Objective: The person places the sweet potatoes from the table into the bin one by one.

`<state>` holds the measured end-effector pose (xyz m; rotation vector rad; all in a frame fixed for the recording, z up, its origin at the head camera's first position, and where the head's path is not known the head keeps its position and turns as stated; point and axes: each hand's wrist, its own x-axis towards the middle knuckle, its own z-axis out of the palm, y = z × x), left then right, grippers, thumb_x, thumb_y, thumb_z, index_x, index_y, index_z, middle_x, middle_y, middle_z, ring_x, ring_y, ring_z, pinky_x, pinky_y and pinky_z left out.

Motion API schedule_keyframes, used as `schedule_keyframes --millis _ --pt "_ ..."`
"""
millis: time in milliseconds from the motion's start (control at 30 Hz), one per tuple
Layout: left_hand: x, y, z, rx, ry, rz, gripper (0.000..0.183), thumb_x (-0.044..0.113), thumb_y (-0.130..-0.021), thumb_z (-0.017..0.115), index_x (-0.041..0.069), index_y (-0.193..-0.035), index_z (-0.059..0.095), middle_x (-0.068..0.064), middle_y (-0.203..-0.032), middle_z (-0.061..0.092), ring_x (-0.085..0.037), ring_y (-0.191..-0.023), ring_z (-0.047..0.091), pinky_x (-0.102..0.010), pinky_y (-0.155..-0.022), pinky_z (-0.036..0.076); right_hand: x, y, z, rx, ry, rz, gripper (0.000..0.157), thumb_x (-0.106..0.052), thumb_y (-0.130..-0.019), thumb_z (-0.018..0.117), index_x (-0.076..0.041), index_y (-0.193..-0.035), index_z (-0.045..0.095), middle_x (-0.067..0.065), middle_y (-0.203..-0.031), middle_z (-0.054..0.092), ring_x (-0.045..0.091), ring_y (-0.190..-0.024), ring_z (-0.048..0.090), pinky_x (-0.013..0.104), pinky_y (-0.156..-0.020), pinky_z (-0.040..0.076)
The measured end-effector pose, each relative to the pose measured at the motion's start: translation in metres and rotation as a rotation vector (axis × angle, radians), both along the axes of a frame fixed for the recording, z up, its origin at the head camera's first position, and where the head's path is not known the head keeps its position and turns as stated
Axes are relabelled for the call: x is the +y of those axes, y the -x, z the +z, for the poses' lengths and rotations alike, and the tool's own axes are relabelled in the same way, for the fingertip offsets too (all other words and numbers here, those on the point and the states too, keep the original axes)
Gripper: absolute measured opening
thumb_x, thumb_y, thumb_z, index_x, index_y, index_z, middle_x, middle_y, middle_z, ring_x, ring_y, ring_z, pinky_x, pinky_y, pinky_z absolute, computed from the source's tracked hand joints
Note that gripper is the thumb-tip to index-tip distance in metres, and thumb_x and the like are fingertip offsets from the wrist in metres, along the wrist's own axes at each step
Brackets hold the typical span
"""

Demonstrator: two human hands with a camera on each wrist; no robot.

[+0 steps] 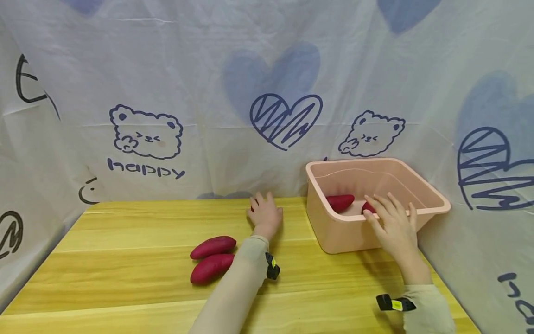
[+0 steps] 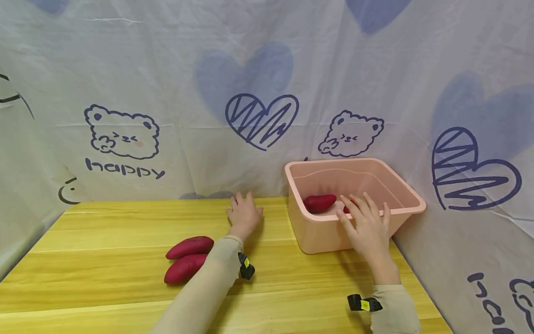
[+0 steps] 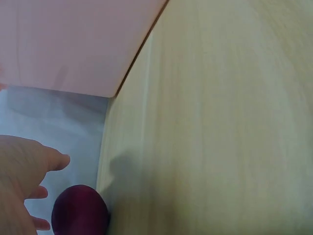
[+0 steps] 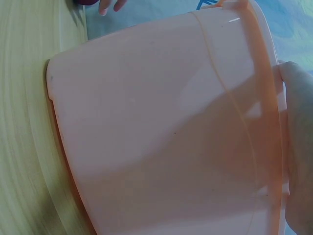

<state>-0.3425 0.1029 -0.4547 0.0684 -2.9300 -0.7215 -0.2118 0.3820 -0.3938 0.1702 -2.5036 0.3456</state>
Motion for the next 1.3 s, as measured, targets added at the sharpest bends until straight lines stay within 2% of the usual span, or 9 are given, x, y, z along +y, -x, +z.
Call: schedule_keyframes --millis 233,367,667,967,1300 --pt "-0.001 0.001 -0.007 -0.032 0.015 0.005 0.058 0.038 -0.094 0.062 0.017 -0.144 0.041 -0.018 -0.150 0.031 -0.039 -0.139 0.028 -0.061 -0.103 0.035 0.000 0.000 -0.001 0.006 -0.002 -0.004 0.048 -0.047 -0.100 0.042 -0.018 -0.136 0.056 0.015 -0.139 0.054 0.038 -0.140 0.033 0.067 -0.114 0.004" --pt "0.000 0.000 -0.009 -0.029 0.021 0.007 0.055 0.032 -0.093 0.063 0.016 -0.141 0.043 -0.019 -0.148 0.032 -0.039 -0.138 0.028 -0.060 -0.100 0.036 0.000 -0.001 -0.001 0.008 0.000 -0.004 0.047 -0.046 -0.100 0.043 -0.018 -0.135 0.057 0.015 -0.139 0.055 0.038 -0.140 0.033 0.067 -0.114 0.004" --pt "0.001 -0.004 -0.009 -0.051 0.035 0.004 0.038 0.012 -0.103 0.043 0.014 -0.141 0.044 -0.019 -0.150 0.033 -0.042 -0.140 0.029 -0.061 -0.100 0.038 0.000 -0.002 0.000 0.002 0.005 -0.002 0.047 -0.047 -0.100 0.042 -0.018 -0.135 0.057 0.014 -0.139 0.055 0.038 -0.140 0.034 0.068 -0.114 0.004" --pt "0.001 -0.001 -0.013 -0.041 0.053 0.008 0.035 0.012 -0.104 0.039 0.013 -0.137 0.049 -0.018 -0.152 0.033 -0.041 -0.136 0.034 -0.059 -0.099 0.041 0.001 -0.001 0.000 0.015 0.007 0.005 0.046 -0.046 -0.101 0.043 -0.018 -0.135 0.057 0.015 -0.138 0.055 0.038 -0.140 0.034 0.067 -0.114 0.004" --pt "-0.001 -0.003 -0.010 -0.035 0.074 -0.018 0.035 0.011 -0.104 0.041 0.015 -0.137 0.048 -0.018 -0.150 0.036 -0.040 -0.134 0.036 -0.058 -0.099 0.041 0.001 -0.001 -0.002 0.015 0.007 0.009 0.047 -0.045 -0.101 0.043 -0.016 -0.134 0.057 0.015 -0.138 0.055 0.038 -0.139 0.034 0.067 -0.114 0.004"
